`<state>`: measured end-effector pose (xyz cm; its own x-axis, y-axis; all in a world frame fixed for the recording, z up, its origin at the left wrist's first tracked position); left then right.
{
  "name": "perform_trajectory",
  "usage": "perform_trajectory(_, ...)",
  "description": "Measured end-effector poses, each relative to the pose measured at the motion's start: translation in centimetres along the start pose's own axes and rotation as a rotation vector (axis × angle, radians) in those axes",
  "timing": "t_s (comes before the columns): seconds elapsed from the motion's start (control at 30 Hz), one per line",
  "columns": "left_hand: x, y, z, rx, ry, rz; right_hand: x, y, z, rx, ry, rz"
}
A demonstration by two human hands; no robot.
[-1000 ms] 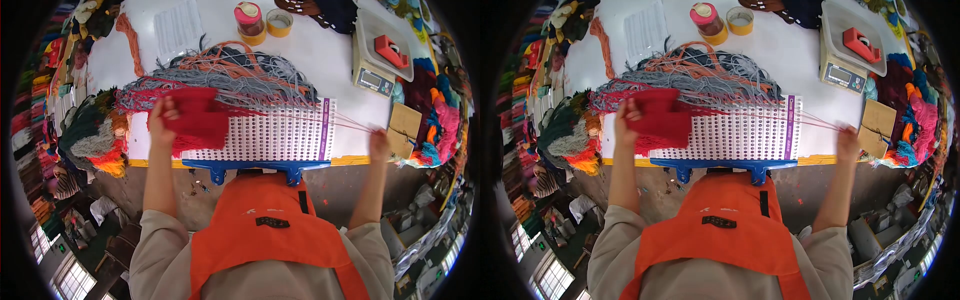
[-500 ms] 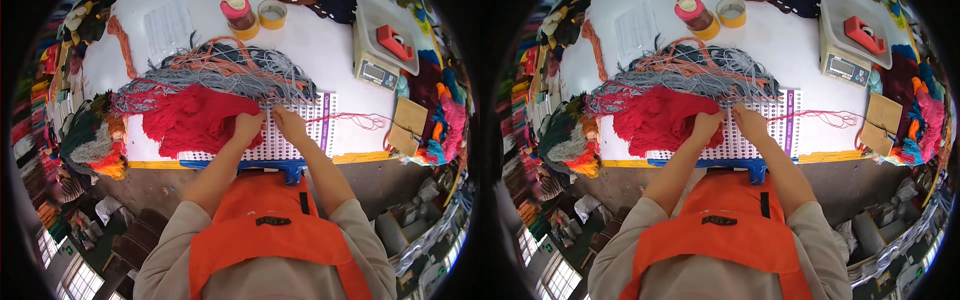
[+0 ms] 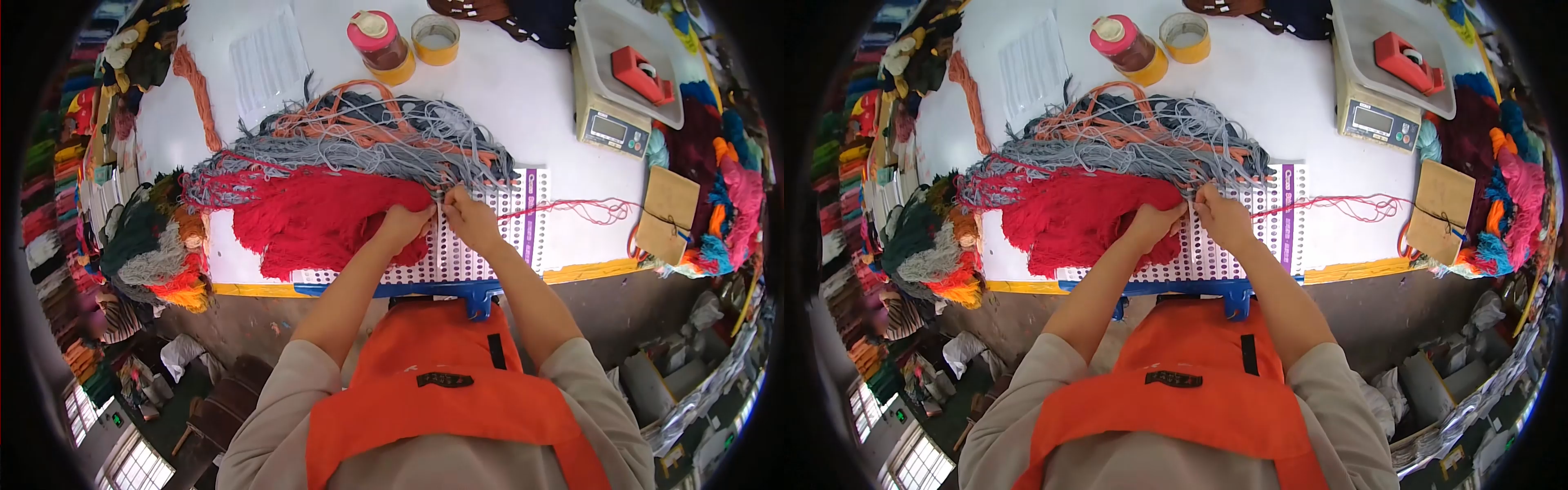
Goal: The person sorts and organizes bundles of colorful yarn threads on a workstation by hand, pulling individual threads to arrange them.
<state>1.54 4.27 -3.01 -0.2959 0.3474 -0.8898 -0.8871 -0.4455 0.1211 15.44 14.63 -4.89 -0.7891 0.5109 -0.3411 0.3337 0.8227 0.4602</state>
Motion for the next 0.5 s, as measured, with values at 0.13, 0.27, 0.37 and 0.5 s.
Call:
perform_trajectory(0.13, 1.5, -0.2, -1.4, -0.026, -0.064, -0.019, 0.0, -0.1, 0.3, -0.007, 0.02, 0.004)
perform_trajectory(0.27, 3.2, -0.5, -2.3, 0.23, -0.574, -0.047, 0.0, 0.1, -0.1, 0.015, 0.028, 0.018)
perform_trajectory(0.37, 3.9, 0.2, -3.3, 0.308, -0.802, 0.115, 0.1, -0.2, 0.3, 0.135, -0.065, 0.006)
perform_trajectory(0.5, 0.4, 1.8, -2.1, -0.292, -0.427, -0.088, 0.3, 0.1, 0.5, 0.326, -0.14, -0.034)
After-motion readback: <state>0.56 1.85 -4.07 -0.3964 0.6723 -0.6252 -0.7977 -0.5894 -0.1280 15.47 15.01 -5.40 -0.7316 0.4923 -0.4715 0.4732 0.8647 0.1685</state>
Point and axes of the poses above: each hand's wrist, its own x-axis towards the middle knuckle, its own y-axis out of the back of the hand, z = x × y, the point moved 1 cm from there along x, towards the middle knuckle, and after that the axes turned 6 degrees about y, right-handed, at the moved point
